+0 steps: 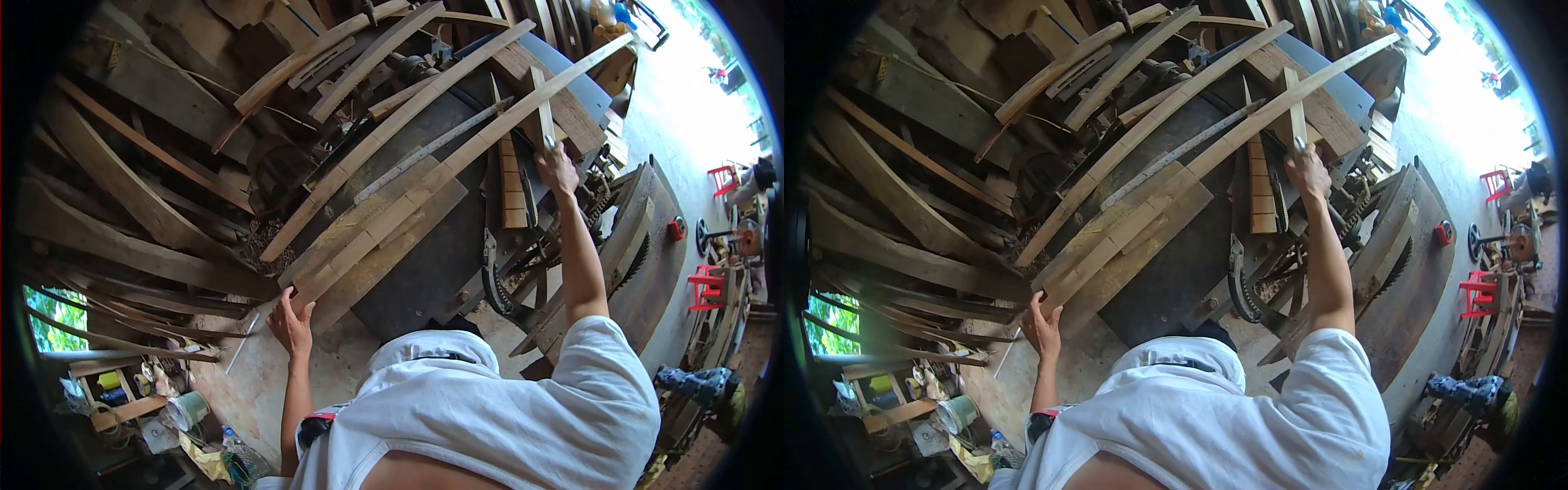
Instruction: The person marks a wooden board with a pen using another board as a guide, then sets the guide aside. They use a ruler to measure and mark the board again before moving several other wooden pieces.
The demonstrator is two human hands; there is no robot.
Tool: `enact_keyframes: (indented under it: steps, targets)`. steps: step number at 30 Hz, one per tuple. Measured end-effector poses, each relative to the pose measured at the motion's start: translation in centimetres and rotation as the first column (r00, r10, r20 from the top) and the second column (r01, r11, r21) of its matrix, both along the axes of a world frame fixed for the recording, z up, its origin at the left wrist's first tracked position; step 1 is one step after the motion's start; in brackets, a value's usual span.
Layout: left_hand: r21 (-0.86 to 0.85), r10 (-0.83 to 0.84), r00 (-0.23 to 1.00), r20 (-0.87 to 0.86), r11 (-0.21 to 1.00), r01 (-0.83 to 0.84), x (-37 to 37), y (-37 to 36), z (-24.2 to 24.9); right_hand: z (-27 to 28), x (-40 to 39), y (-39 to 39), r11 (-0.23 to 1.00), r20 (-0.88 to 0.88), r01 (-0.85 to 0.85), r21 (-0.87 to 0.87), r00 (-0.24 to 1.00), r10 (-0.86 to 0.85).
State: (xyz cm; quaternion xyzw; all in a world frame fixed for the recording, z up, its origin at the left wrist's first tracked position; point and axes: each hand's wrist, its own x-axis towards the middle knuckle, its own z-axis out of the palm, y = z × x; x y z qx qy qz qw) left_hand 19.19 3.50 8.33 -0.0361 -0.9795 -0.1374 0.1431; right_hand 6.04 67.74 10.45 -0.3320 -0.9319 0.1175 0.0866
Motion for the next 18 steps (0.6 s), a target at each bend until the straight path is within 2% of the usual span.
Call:
enact_keyframes:
  steps: [3, 4, 5, 6, 7, 8, 9, 11, 13, 15, 16, 17, 18]
  targets:
    - [0.058, 0.034, 0.999, -0.005, 0.998, -0.034, -0.2, 0.1, -0.5, 1.5, 3.9, -2.0, 0.976, 0.008, 0.007, -0.217, 1.000, -0.005]
    - [0.051, 0.031, 0.999, -0.031, 0.998, -0.029, -0.3, 0.0, -0.8, 1.2, 5.5, -2.4, 0.953, -0.034, 0.000, -0.304, 0.999, -0.011]
    - [0.043, 0.026, 0.998, -0.055, 0.999, -0.023, -0.3, 0.0, -1.0, -0.4, 7.1, -2.0, 0.951, -0.070, -0.032, -0.307, 0.998, 0.011]
    - [0.045, 0.044, 0.999, -0.022, 0.998, -0.043, -0.3, 0.1, -0.6, -1.6, 8.6, -1.7, 0.904, -0.090, -0.017, -0.427, 0.996, -0.024]
    - [-0.008, 0.047, 0.999, -0.024, 0.999, -0.047, -0.4, -0.2, -0.6, -2.7, 10.4, -1.9, 0.868, -0.231, -0.116, -0.483, 0.973, 0.001]
    - [-0.040, 0.045, 0.998, -0.042, 0.998, -0.047, -0.4, -0.5, -0.5, -1.3, 12.0, -2.9, 0.695, -0.280, -0.156, -0.702, 0.957, -0.068]
    - [-0.074, 0.038, 0.997, -0.064, 0.996, -0.043, -0.4, -0.6, -0.3, 1.2, 13.1, -5.1, 0.466, -0.309, -0.207, -0.860, 0.939, -0.153]
    - [-0.091, 0.045, 0.998, -0.033, 0.995, -0.048, -0.2, -0.7, 0.6, 4.7, 14.8, -9.3, 0.179, -0.249, -0.191, -0.965, 0.879, -0.406]
    - [-0.111, 0.039, 0.999, 0.001, 0.993, -0.038, 0.1, -1.0, 0.4, 4.7, 16.4, -11.1, 0.222, -0.333, -0.269, -0.937, 0.879, -0.342]
    - [-0.107, 0.009, 0.998, -0.069, 0.994, -0.016, 0.9, -1.7, -0.6, 6.0, 17.6, -13.7, 0.320, -0.348, -0.245, -0.915, 0.879, -0.325]
    - [-0.101, -0.007, 0.998, -0.060, 0.995, 0.001, 0.8, -1.4, -0.5, 6.1, 18.1, -14.2, 0.330, -0.355, -0.256, -0.908, 0.891, -0.285]
    - [-0.037, -0.050, 0.991, -0.121, 0.998, 0.045, 0.9, -1.2, -0.4, 5.9, 18.3, -14.7, 0.285, -0.396, -0.323, -0.903, 0.882, -0.255]
    - [0.018, -0.063, 0.981, -0.182, 0.998, 0.068, 1.2, -1.2, -0.3, 6.6, 18.5, -15.9, 0.310, -0.439, -0.359, -0.880, 0.865, -0.243]
